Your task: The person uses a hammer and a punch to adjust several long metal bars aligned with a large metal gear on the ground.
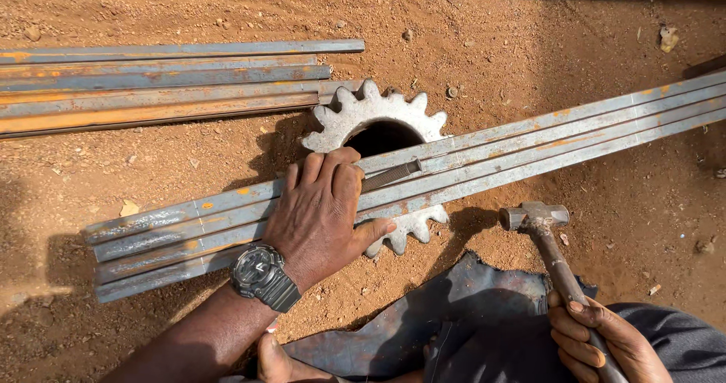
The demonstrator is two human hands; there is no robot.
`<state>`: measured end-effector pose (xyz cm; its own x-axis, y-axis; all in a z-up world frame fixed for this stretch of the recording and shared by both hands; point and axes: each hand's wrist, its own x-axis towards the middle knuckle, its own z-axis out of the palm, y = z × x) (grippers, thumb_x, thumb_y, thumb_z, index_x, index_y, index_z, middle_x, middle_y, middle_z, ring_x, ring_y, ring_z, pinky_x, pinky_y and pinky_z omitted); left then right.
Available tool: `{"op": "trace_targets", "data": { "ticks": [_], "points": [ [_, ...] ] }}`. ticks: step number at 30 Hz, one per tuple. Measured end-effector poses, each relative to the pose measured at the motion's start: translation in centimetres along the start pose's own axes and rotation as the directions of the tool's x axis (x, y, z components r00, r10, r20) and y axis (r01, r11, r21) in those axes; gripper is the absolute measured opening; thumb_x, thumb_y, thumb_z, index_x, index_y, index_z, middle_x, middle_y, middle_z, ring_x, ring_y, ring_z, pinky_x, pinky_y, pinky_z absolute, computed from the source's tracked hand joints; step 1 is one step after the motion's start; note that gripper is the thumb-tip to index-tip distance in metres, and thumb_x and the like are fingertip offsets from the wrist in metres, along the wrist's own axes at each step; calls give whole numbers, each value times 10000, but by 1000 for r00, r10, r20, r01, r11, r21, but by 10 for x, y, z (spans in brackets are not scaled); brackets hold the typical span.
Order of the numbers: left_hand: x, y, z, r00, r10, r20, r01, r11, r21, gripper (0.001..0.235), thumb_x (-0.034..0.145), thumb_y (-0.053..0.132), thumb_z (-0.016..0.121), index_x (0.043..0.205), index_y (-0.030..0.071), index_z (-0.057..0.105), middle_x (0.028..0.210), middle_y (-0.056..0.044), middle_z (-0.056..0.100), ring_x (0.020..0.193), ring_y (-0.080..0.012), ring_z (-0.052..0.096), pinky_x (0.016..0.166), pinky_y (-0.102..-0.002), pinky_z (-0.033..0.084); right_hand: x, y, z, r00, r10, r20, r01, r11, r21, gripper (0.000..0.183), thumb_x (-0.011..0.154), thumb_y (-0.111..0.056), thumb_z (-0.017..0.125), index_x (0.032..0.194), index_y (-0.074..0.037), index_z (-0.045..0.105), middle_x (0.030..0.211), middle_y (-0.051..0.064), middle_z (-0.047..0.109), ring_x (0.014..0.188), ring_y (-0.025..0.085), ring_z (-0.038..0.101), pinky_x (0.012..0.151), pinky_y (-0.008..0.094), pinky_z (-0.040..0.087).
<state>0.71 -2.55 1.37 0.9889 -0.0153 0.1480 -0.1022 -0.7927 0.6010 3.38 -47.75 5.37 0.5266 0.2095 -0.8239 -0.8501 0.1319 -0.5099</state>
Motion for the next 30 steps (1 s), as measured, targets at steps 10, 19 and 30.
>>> {"op": "trace_targets", "data": {
  "ticks": [10, 19, 30],
  "points": [
    [29, -1, 15, 968, -39, -249, -104, 837, -538, 176, 976, -21, 471, 1143, -1, 419, 1112, -138, 494, 1060, -242, 538, 957, -449, 469, -10, 3, 22, 999, 2, -42, -2, 1000, 8, 256, 949, -198, 556, 1113, -2, 550, 662, -23, 418, 428, 52, 374, 333, 236, 318],
    [110, 26, 59, 965, -232, -123, 106, 771, -628, 167, 975, 154, 704, 1076, 47, 626, 889, -72, 790, 806, -146, 775, 682, -298, 604, -11, 10, 19, 992, -63, 110, 60, 998, 26, 199, 972, -158, 544, 1078, 8, 566, 692, -7, 467, 457, 42, 408, 370, 228, 352],
    [126, 18, 76, 965, -235, -116, 95, 725, -682, 185, 995, 154, 676, 1083, 52, 549, 865, -107, 797, 772, -146, 788, 669, -294, 642, -8, 15, 16, 975, -79, 210, 67, 996, 62, 141, 978, -151, 554, 1047, -28, 552, 700, -24, 468, 484, 39, 427, 409, 232, 365]
  ]
}}
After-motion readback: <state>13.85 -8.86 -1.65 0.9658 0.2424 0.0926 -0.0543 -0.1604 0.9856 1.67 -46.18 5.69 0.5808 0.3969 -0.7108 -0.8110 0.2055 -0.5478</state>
